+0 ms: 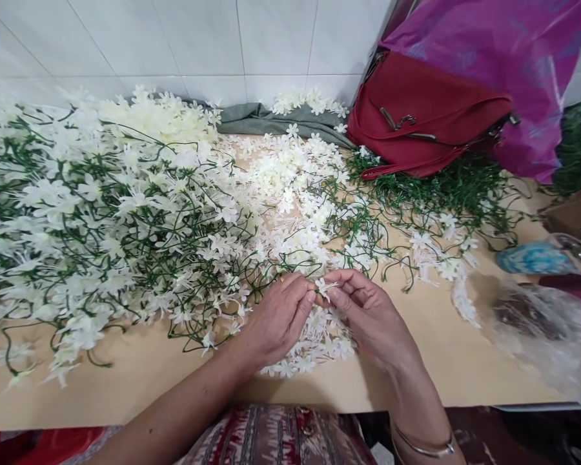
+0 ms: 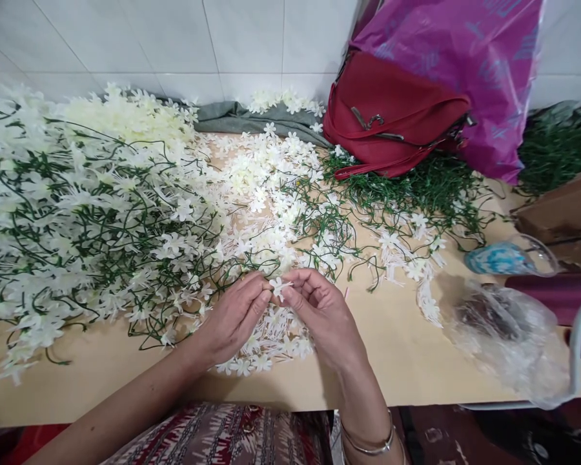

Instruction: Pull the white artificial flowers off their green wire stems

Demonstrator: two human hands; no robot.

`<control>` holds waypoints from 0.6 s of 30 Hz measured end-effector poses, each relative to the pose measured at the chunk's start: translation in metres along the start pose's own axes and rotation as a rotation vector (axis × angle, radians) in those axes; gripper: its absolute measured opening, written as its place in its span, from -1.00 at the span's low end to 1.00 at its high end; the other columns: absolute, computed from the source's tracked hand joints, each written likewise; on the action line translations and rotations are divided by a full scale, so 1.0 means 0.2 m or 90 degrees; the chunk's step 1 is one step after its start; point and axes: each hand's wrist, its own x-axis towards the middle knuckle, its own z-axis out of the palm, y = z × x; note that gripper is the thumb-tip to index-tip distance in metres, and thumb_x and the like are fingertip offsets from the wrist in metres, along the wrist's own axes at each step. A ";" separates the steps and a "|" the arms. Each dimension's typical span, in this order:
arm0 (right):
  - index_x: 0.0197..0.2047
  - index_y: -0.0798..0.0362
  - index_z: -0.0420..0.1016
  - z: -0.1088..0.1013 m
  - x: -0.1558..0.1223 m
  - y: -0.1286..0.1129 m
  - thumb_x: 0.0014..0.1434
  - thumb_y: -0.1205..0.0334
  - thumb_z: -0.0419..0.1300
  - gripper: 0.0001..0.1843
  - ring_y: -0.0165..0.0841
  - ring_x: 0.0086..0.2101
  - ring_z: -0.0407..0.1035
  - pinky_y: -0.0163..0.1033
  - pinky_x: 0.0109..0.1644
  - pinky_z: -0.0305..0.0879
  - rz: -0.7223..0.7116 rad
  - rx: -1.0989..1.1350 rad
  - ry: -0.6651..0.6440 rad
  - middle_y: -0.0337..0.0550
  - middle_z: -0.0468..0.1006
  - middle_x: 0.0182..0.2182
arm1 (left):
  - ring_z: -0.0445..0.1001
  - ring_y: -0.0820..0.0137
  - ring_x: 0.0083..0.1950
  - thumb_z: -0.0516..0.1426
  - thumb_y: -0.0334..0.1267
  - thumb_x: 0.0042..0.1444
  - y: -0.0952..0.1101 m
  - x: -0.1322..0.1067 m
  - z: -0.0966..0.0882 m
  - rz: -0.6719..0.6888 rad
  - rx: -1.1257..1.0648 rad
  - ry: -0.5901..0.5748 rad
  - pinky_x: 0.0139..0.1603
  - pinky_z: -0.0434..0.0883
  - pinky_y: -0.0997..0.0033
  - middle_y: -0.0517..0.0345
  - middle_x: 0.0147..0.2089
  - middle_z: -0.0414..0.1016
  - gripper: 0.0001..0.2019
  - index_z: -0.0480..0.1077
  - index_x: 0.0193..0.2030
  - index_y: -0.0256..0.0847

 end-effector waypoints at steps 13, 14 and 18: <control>-0.33 0.00 0.58 0.01 0.00 -0.01 0.15 0.01 0.42 -0.75 -0.34 -0.39 0.38 -0.23 -0.24 0.28 -0.024 -0.075 0.018 -0.24 0.54 -0.47 | 0.37 0.31 -0.22 -0.11 -0.23 0.52 -0.01 0.02 0.00 0.018 0.012 0.003 -0.18 0.34 0.30 0.13 -0.32 0.40 -0.67 0.32 -0.28 -0.17; -0.33 0.00 0.58 0.01 0.00 -0.01 0.15 0.00 0.42 -0.75 -0.33 -0.39 0.38 -0.23 -0.25 0.28 -0.024 -0.080 0.020 -0.24 0.55 -0.47 | 0.37 0.31 -0.22 -0.10 -0.23 0.52 -0.01 0.02 0.00 0.018 0.012 0.002 -0.18 0.34 0.31 0.13 -0.32 0.40 -0.67 0.32 -0.29 -0.17; -0.33 0.00 0.55 0.02 0.00 -0.01 0.18 0.02 0.39 -0.76 -0.34 -0.41 0.35 -0.26 -0.31 0.24 -0.031 -0.100 0.014 -0.24 0.53 -0.47 | 0.37 0.32 -0.23 -0.09 -0.25 0.52 -0.02 0.02 0.00 0.023 0.007 0.006 -0.20 0.31 0.32 0.13 -0.32 0.39 -0.67 0.32 -0.30 -0.18</control>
